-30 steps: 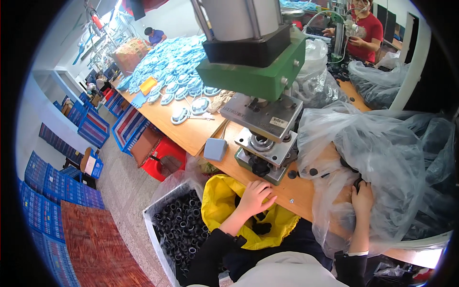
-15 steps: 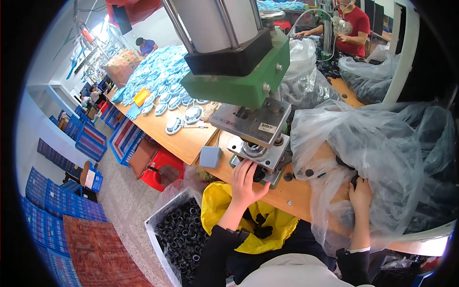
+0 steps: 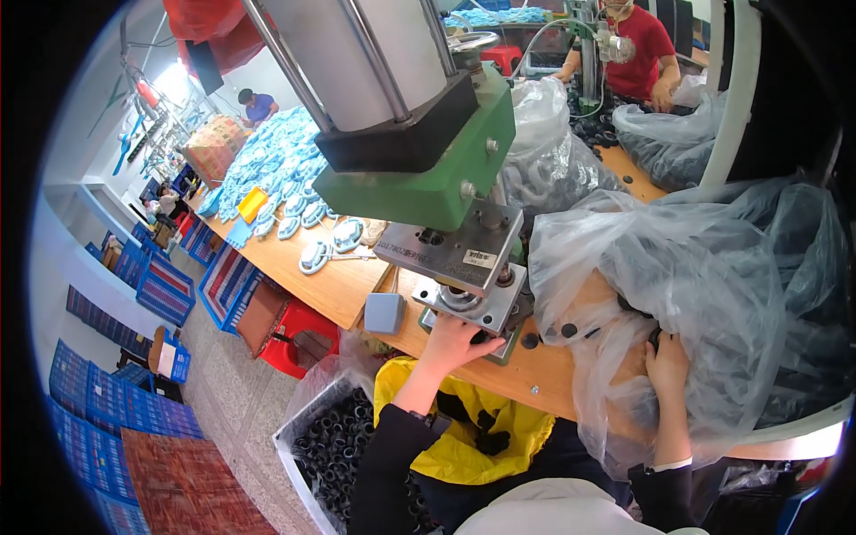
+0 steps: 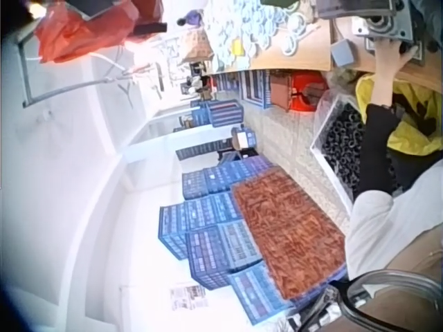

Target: Assembling plastic components using a pneumatic press.

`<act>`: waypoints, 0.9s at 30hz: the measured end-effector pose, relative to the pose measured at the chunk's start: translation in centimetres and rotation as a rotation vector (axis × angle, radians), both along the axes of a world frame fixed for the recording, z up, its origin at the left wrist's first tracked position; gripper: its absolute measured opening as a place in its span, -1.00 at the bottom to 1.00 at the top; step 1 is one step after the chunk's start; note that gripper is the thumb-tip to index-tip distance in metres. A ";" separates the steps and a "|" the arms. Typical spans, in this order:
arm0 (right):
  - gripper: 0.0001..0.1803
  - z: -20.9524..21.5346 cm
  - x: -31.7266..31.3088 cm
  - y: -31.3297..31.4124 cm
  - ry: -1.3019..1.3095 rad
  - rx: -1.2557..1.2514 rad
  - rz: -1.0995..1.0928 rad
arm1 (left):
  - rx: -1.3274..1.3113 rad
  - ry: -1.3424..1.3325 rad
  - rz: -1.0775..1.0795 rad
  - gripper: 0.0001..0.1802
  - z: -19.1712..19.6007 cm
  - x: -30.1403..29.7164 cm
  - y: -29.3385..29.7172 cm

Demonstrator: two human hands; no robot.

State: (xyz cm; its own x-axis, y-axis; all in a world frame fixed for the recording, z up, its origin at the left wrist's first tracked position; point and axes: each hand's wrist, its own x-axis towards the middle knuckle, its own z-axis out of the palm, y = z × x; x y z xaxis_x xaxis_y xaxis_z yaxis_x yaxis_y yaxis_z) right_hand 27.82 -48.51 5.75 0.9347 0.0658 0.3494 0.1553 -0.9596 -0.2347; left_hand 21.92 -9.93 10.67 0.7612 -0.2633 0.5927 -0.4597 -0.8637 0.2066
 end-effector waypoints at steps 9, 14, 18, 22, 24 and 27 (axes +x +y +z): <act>-0.71 -0.1 0.1 0.1 -0.055 -0.037 0.009 | -0.054 -0.157 0.002 -0.56 -1.1 -0.3 0.5; -0.71 0.2 -0.2 0.2 -0.027 -0.008 0.002 | -0.068 -0.276 0.021 -0.70 -1.0 -0.3 -0.4; -0.71 0.0 -0.1 0.0 -0.018 -0.011 0.003 | -0.086 -0.296 0.048 -0.75 -1.1 -0.9 -1.0; -0.70 0.2 -0.3 0.2 0.041 0.018 -0.010 | -0.174 -0.351 0.084 -0.78 -1.5 -2.8 -1.6; -0.70 0.0 -0.2 -0.2 -0.010 0.014 -0.010 | -0.321 -0.330 0.205 -0.73 -1.8 -5.2 -2.7; -0.70 0.0 -0.2 0.7 0.036 0.008 -0.028 | -0.549 -0.171 0.292 -0.83 -5.4 -10.4 -3.2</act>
